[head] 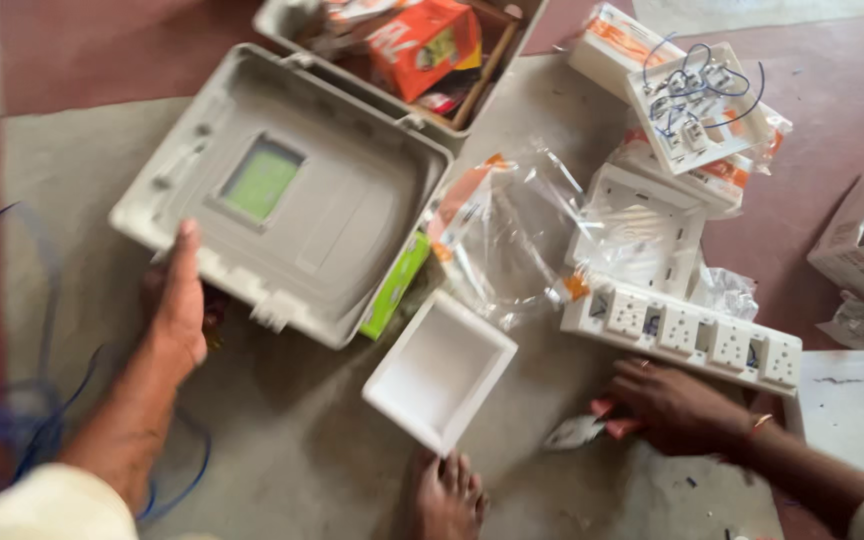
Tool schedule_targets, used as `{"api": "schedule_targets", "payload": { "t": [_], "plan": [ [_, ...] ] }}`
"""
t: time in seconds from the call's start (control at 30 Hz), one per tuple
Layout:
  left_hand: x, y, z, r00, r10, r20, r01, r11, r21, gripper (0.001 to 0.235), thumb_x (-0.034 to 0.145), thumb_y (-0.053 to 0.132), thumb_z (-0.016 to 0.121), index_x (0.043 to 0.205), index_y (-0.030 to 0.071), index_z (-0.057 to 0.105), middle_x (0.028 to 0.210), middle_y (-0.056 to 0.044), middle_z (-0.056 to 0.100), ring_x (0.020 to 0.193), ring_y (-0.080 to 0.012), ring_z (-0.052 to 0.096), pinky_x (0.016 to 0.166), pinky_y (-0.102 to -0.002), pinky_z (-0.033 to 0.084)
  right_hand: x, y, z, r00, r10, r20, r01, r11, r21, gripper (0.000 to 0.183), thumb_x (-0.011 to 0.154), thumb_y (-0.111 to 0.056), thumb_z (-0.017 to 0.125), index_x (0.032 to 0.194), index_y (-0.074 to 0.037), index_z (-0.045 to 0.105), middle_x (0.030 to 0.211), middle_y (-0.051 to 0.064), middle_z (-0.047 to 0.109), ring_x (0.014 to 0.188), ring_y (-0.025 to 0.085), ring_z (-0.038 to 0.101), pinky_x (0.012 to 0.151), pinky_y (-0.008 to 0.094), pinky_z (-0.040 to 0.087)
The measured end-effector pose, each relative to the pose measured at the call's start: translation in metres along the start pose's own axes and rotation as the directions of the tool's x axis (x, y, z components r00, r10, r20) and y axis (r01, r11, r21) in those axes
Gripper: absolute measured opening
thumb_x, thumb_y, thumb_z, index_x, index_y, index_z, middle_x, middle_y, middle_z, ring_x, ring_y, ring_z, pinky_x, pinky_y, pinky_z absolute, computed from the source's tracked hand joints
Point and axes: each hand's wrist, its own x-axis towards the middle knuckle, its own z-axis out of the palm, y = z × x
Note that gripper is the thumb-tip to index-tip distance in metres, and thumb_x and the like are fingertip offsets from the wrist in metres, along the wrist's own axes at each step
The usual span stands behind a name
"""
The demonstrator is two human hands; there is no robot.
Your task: The person wires an electrical switchboard by hand and using a screwdriver. The person inserts wires into terminals on the back of the switchboard and tightens the screws to secure them.
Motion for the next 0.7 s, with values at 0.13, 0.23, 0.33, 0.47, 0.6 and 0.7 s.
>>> {"api": "schedule_targets", "payload": {
  "t": [0.13, 0.23, 0.33, 0.47, 0.6, 0.7],
  "plan": [
    [-0.034, 0.042, -0.032, 0.983, -0.181, -0.009, 0.178, 0.954, 0.239, 0.073, 0.093, 0.066, 0.071, 0.118, -0.002, 0.067, 0.093, -0.011, 0.072, 0.077, -0.0287, 0.053, 0.083, -0.072, 0.034, -0.049, -0.02, -0.008, 0.925, -0.302, -0.232, 0.286, 0.953, -0.098, 0.037, 0.098, -0.039, 0.063, 0.121, -0.011, 0.065, 0.098, 0.008, 0.063, 0.097, 0.029, 0.061, 0.087, 0.042, 0.051],
    [-0.054, 0.039, -0.047, 0.878, 0.459, -0.137, -0.34, 0.799, 0.496, 0.051, 0.1, 0.055, 0.075, 0.102, 0.004, 0.068, 0.084, -0.007, 0.067, 0.071, -0.0198, 0.061, 0.058, -0.039, 0.048, -0.096, -0.044, -0.012, 0.935, 0.335, 0.117, -0.351, 0.92, 0.176, 0.037, 0.092, -0.047, 0.06, 0.116, -0.019, 0.065, 0.103, -0.001, 0.062, 0.091, 0.023, 0.068, 0.083, 0.041, 0.054],
    [-0.079, 0.033, -0.072, 0.685, 0.725, -0.072, -0.661, 0.659, 0.359, 0.036, 0.1, 0.038, 0.076, 0.098, 0.005, 0.063, 0.087, -0.005, 0.069, 0.072, -0.0094, 0.064, 0.057, -0.027, 0.047, -0.13, -0.067, -0.004, 0.939, -0.239, -0.249, 0.169, 0.947, -0.274, 0.023, 0.094, -0.039, 0.058, 0.104, -0.021, 0.068, 0.091, 0.0, 0.066, 0.081, 0.028, 0.067, 0.068, 0.043, 0.052],
    [-0.137, 0.128, -0.058, 0.968, 0.238, 0.086, -0.215, 0.953, -0.214, 0.034, 0.094, 0.041, 0.078, 0.084, 0.014, 0.06, 0.072, -0.002, 0.061, 0.04, -0.0057, 0.045, 0.033, -0.023, 0.029, -0.202, -0.153, -0.042, 0.904, 0.41, -0.118, -0.427, 0.863, -0.271, 0.043, 0.085, -0.059, 0.061, 0.1, -0.02, 0.068, 0.079, 0.0, 0.071, 0.069, 0.019, 0.07, 0.061, 0.04, 0.062],
    [-0.216, 0.211, -0.02, 0.755, 0.435, 0.49, -0.551, 0.826, 0.116, 0.037, 0.096, 0.044, 0.077, 0.095, 0.008, 0.068, 0.08, -0.004, 0.069, 0.045, -0.0041, 0.048, 0.036, -0.023, 0.035, -0.219, -0.192, -0.097, 0.825, 0.461, -0.325, -0.552, 0.779, -0.297, 0.044, 0.091, -0.059, 0.061, 0.089, -0.017, 0.074, 0.072, 0.008, 0.072, 0.063, 0.025, 0.071, 0.061, 0.043, 0.059],
    [-0.254, 0.246, 0.022, 0.723, 0.295, 0.625, -0.579, 0.752, 0.315, 0.045, 0.087, 0.051, 0.077, 0.106, 0.011, 0.074, 0.078, -0.003, 0.071, 0.05, -0.0101, 0.05, 0.043, -0.031, 0.04, -0.209, -0.169, -0.126, 0.842, 0.414, -0.347, -0.526, 0.773, -0.355, 0.03, 0.085, -0.048, 0.073, 0.092, -0.019, 0.078, 0.077, 0.008, 0.076, 0.07, 0.026, 0.075, 0.065, 0.043, 0.058]
  ]
}}
